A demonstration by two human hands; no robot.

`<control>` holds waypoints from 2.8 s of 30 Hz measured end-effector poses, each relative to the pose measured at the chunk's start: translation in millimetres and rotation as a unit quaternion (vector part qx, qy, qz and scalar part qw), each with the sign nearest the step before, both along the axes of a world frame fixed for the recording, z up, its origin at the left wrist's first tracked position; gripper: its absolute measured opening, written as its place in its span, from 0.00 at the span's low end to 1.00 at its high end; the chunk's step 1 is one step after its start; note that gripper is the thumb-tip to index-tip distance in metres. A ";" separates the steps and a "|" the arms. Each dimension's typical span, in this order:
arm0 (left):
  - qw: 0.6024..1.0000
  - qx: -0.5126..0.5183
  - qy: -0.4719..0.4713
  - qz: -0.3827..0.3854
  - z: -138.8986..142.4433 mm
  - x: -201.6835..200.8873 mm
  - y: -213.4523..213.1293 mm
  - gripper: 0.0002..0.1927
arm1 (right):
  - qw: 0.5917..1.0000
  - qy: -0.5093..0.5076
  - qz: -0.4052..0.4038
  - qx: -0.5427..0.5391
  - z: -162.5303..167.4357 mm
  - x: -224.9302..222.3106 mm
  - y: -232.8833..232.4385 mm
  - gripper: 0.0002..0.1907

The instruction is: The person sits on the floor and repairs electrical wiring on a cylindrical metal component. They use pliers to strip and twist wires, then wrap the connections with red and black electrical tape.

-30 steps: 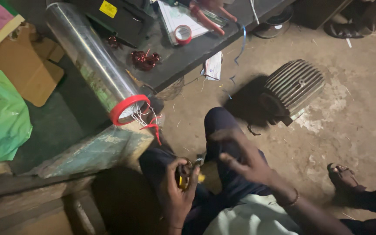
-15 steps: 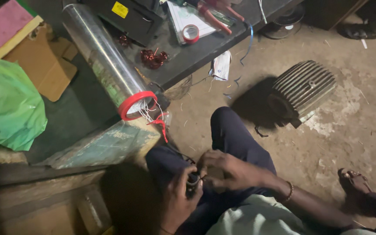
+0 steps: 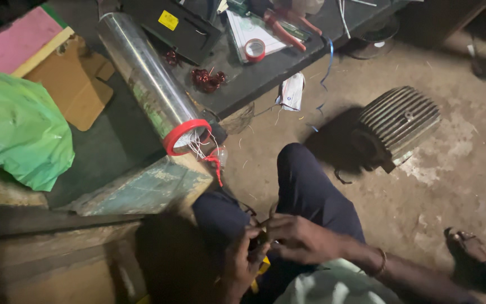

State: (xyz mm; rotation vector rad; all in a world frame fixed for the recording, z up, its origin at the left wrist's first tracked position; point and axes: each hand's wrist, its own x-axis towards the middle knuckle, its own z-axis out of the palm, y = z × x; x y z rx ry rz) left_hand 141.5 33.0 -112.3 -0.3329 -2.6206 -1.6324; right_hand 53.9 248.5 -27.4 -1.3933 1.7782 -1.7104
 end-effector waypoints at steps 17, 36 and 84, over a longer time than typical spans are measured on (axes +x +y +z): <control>0.901 -0.075 0.350 0.243 119.4 -78.7 -131.8 0.15 | 0.950 -0.116 0.037 -0.287 -1.6 15.7 141.5 0.16; 0.843 -0.099 0.384 0.364 93.3 -156.0 -119.1 0.13 | 0.886 -0.320 -0.332 -0.049 -38.2 -26.4 13.6 0.11; 0.981 0.060 0.119 0.139 103.9 -162.3 -56.2 0.06 | 0.842 -0.291 -0.434 -0.132 -36.5 -101.3 -149.4 0.08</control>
